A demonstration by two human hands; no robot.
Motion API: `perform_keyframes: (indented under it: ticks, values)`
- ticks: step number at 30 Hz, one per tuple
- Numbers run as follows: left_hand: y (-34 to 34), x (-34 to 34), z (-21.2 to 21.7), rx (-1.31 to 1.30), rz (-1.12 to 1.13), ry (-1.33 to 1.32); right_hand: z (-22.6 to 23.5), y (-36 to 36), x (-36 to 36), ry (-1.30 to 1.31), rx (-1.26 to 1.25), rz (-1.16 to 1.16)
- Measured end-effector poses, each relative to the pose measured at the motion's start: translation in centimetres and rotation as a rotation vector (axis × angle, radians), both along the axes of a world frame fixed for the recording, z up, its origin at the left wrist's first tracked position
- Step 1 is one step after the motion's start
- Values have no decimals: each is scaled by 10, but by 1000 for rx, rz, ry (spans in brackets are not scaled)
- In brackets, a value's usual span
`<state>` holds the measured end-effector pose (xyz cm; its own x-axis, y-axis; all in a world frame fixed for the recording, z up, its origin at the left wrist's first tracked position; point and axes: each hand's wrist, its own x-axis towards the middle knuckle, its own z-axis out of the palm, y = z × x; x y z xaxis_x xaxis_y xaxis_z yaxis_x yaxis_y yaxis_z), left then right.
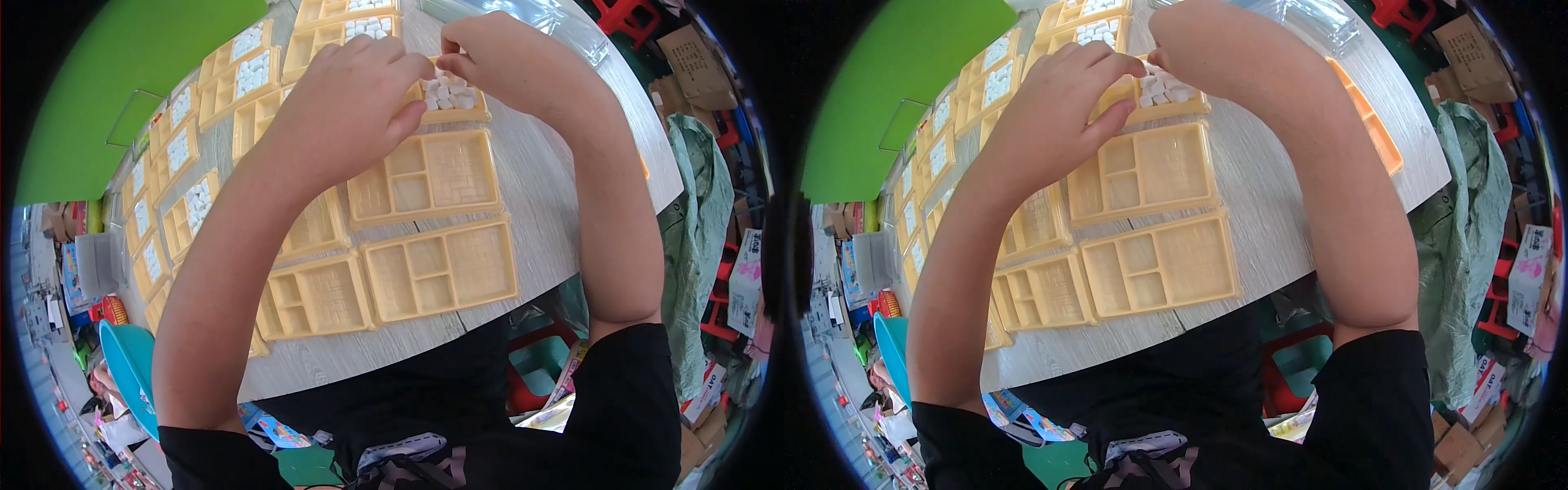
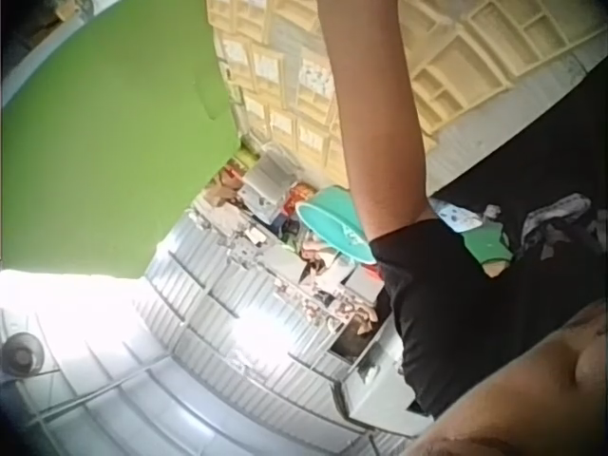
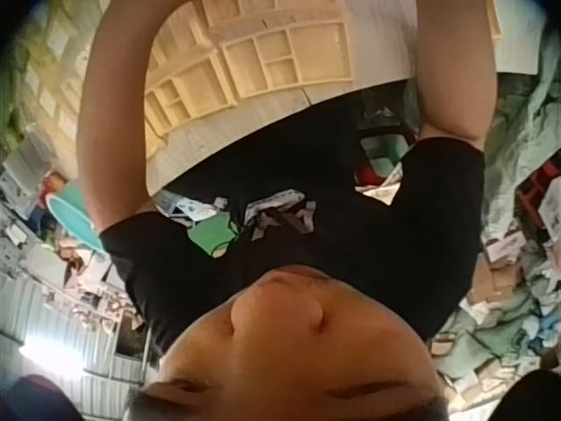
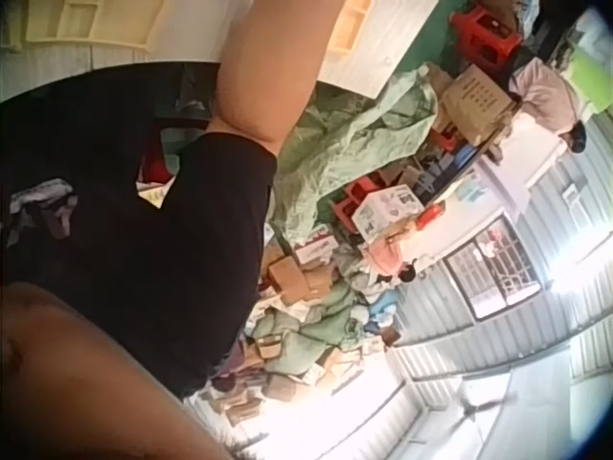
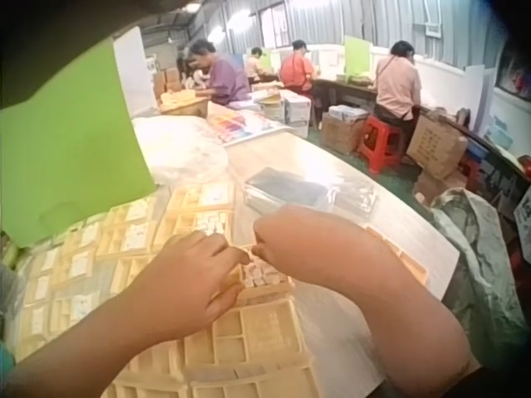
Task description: Sorting small white cubes into compartments of yellow plastic trays.
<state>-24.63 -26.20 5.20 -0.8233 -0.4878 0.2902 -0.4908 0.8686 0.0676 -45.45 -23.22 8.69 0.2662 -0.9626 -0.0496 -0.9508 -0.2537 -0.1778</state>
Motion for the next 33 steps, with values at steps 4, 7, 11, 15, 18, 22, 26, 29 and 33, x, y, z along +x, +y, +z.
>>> perform_keyframes:
  ticks: [4,7,11,15,18,22,26,29,33]
  values:
    - [3,-6,3,-18,-55,-37,-5,3,-11,-11,-71,1]
    - [5,-9,4,-13,-60,-80,-23,-5,-14,14,-152,-17]
    - [1,-6,0,-51,-30,-50,-27,-3,-10,-147,-93,-35]
    - [2,-5,0,-35,-4,-62,-24,-4,-8,-102,-118,-12]
    - [2,-6,-1,-23,-5,-74,-30,-8,-11,-111,-111,-33]
    - [0,-12,-6,-12,6,-50,-36,-8,-22,-210,-256,-19]
    - [2,-14,2,57,80,-101,-29,-6,-14,-70,-179,-126]
    - [0,-16,-2,5,23,-173,-27,-6,-11,-110,-129,-122]
    - [0,-12,3,41,38,-162,-30,-8,-14,-123,-150,-93]
